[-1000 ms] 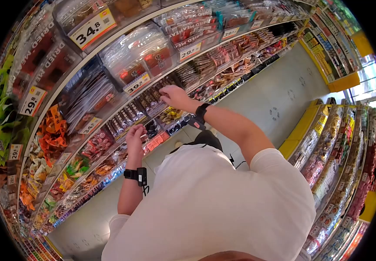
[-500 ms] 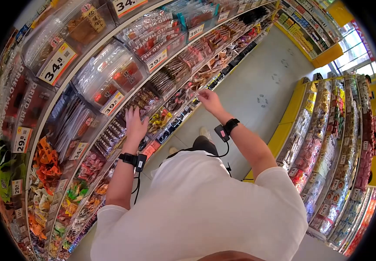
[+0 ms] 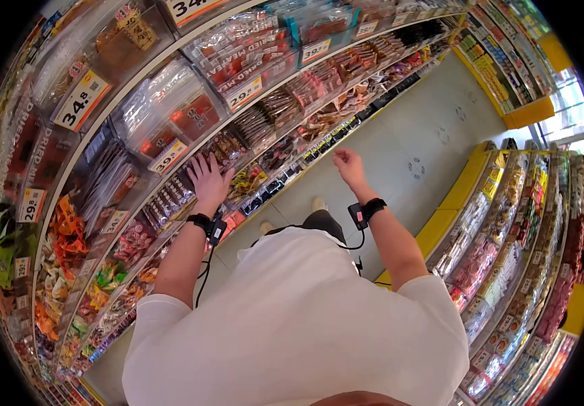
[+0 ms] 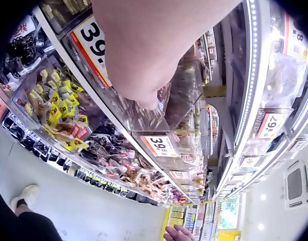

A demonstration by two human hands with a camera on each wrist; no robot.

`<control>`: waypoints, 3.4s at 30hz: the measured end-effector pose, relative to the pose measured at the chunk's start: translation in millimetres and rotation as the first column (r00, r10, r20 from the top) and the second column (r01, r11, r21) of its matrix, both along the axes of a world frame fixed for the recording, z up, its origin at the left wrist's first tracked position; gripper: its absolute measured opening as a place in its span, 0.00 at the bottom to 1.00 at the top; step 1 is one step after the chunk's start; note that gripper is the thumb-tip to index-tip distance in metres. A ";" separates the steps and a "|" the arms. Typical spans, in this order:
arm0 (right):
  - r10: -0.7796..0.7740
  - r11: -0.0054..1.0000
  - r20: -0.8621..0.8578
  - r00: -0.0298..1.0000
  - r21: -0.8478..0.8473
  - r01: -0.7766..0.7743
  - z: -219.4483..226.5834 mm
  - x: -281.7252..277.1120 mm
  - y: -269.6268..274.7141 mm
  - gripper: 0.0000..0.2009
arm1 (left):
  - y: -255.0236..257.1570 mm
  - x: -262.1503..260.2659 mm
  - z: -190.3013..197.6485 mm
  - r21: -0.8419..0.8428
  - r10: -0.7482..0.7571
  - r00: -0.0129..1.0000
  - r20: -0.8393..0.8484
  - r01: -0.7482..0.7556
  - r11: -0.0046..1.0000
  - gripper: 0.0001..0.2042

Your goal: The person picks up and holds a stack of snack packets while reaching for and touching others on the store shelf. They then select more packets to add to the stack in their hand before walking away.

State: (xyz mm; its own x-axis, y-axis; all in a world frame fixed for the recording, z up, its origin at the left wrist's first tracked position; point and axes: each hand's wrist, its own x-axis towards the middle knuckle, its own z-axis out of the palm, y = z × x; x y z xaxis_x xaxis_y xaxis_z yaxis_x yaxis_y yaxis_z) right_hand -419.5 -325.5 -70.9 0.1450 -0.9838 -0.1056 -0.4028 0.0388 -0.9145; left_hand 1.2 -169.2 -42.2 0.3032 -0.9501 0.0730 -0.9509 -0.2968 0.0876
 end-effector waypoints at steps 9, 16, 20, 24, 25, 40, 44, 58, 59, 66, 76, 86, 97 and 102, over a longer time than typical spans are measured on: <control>0.173 0.985 0.019 0.985 -0.020 -0.173 -21.7 10.2 -56.1 0.14 | -0.1 -12.7 4.8 -0.112 0.068 0.993 0.100 -0.057 0.992 0.37; 0.263 0.964 -0.035 0.964 -0.029 -0.264 9.3 16.9 -77.3 0.15 | -6.4 -18.3 8.8 -0.061 0.115 0.986 0.120 -0.109 0.992 0.38; 0.308 0.950 -0.054 0.950 -0.042 -0.310 4.4 13.4 -88.1 0.15 | -6.9 -19.0 7.8 -0.048 0.125 0.985 0.120 -0.120 0.992 0.37; 0.312 0.949 -0.018 0.950 -0.046 -0.312 -10.2 -3.2 -89.4 0.14 | -7.0 -19.3 2.7 -0.084 0.140 0.984 0.113 -0.131 0.988 0.37; 0.322 0.946 -0.014 0.947 -0.047 -0.322 -15.3 -7.5 -90.5 0.14 | -7.2 -20.2 4.4 -0.081 0.140 0.983 0.117 -0.131 0.988 0.37; -0.199 0.723 0.237 0.951 0.691 -0.021 -66.6 -130.0 -95.0 0.13 | -9.3 -24.1 12.6 -0.028 0.160 0.979 0.127 -0.157 0.987 0.38; -0.414 0.555 0.281 0.866 0.832 -0.005 -117.5 -159.9 -108.7 0.13 | -5.6 -20.4 9.9 -0.017 0.146 0.985 0.090 -0.146 0.989 0.41; -0.396 0.577 0.363 0.844 0.813 -0.079 -118.5 -130.0 -132.3 0.15 | -25.1 -20.5 20.2 -0.082 0.361 0.932 -0.033 -0.362 0.928 0.34; -0.400 0.582 0.361 0.842 0.810 -0.071 -116.7 -131.1 -130.0 0.15 | -33.3 -21.1 22.8 -0.017 0.479 0.869 -0.128 -0.485 0.875 0.35; -0.411 0.565 0.358 0.838 0.822 -0.074 -119.9 -139.8 -120.7 0.14 | -108.3 -8.9 49.0 0.541 0.898 0.374 -0.233 -0.717 0.440 0.62; -0.463 0.573 0.382 0.800 0.818 -0.059 -113.9 -162.9 -102.2 0.11 | -133.6 -29.3 -3.8 0.469 0.939 0.327 -0.108 -0.816 0.338 0.67; -0.509 0.552 0.342 0.790 0.834 -0.006 -111.1 -183.0 -95.3 0.10 | -132.8 -46.0 13.3 0.505 0.925 0.367 -0.097 -0.783 0.363 0.61; -0.345 0.604 0.349 0.871 0.793 -0.078 -120.2 -178.6 -119.9 0.13 | -113.9 -39.5 34.5 0.486 0.886 0.421 -0.193 -0.743 0.459 0.59; -0.259 0.582 0.296 0.919 0.808 -0.096 -125.6 -172.9 -130.4 0.14 | -68.1 -56.7 41.3 0.193 0.722 0.644 -0.253 -0.698 0.690 0.46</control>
